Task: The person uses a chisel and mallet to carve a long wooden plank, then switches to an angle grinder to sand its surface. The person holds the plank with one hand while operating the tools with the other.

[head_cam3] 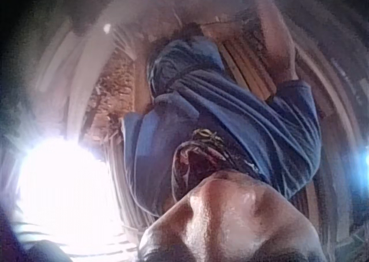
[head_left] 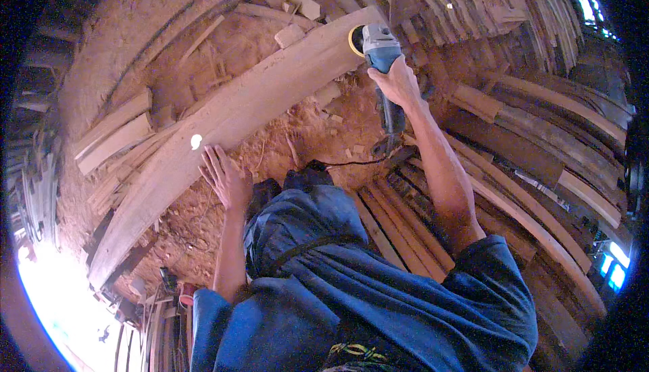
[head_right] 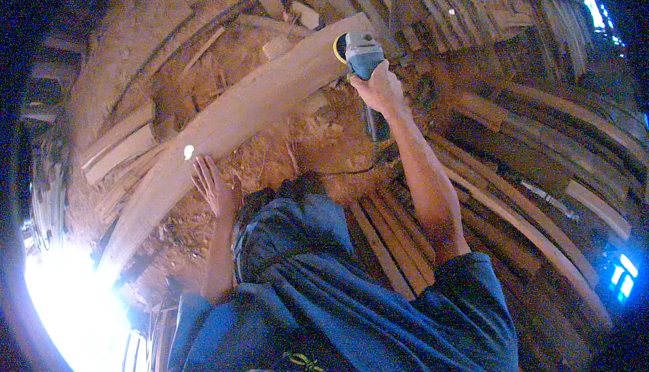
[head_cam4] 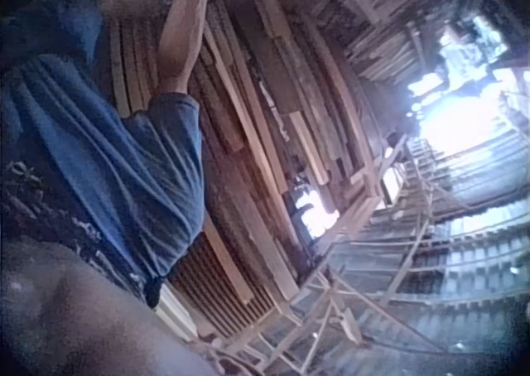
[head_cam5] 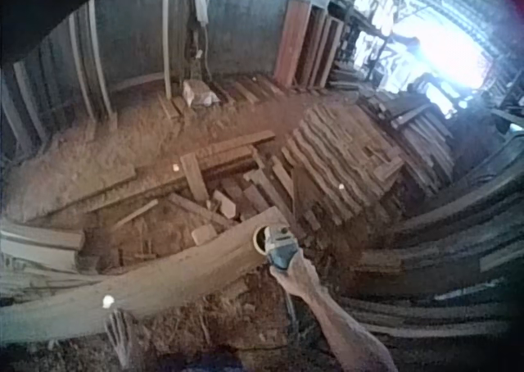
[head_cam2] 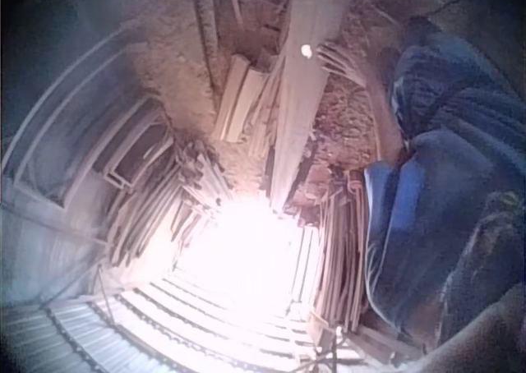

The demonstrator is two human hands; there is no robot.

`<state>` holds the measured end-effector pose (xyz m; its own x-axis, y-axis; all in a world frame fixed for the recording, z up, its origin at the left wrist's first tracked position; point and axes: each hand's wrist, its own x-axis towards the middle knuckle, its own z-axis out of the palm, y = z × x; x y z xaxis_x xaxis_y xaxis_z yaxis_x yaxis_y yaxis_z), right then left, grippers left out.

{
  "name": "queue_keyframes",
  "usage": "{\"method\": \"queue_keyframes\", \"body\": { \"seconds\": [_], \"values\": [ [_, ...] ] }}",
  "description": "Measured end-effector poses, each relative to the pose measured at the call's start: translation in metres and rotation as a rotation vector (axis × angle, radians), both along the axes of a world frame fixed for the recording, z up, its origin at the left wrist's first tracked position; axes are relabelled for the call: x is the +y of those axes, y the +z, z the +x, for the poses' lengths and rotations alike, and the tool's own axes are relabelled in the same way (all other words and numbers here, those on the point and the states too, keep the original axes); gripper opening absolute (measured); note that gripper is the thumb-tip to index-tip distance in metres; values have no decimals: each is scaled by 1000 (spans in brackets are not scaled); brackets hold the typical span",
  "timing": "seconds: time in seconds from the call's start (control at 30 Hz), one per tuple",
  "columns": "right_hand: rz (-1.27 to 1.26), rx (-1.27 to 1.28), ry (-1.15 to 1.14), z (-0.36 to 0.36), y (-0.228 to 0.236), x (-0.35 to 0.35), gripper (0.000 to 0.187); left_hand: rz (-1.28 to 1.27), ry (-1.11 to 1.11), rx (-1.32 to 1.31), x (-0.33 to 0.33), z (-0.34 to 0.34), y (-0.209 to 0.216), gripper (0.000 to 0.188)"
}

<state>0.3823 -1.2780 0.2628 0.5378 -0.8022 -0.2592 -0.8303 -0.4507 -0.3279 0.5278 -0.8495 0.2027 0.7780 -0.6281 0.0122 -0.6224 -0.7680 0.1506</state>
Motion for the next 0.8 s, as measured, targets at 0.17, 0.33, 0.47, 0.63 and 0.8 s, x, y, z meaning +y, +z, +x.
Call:
{"method": "queue_keyframes", "body": {
  "seconds": [0.17,0.33,0.47,0.63,0.8],
  "values": [
    [38,12,146,7,-6,61,81,11,46,93,6,1,4,83],
    [111,-24,401,39,8,148,67,-169,123,157,13,25,-8,58],
    [120,-89,507,64,14,194,62,-534,205,100,15,22,-11,46],
    [96,-47,443,59,12,173,63,-484,0,24,-4,14,-4,48],
    [74,6,108,18,7,75,68,-197,-197,69,-30,10,-5,72]
  ]
}}
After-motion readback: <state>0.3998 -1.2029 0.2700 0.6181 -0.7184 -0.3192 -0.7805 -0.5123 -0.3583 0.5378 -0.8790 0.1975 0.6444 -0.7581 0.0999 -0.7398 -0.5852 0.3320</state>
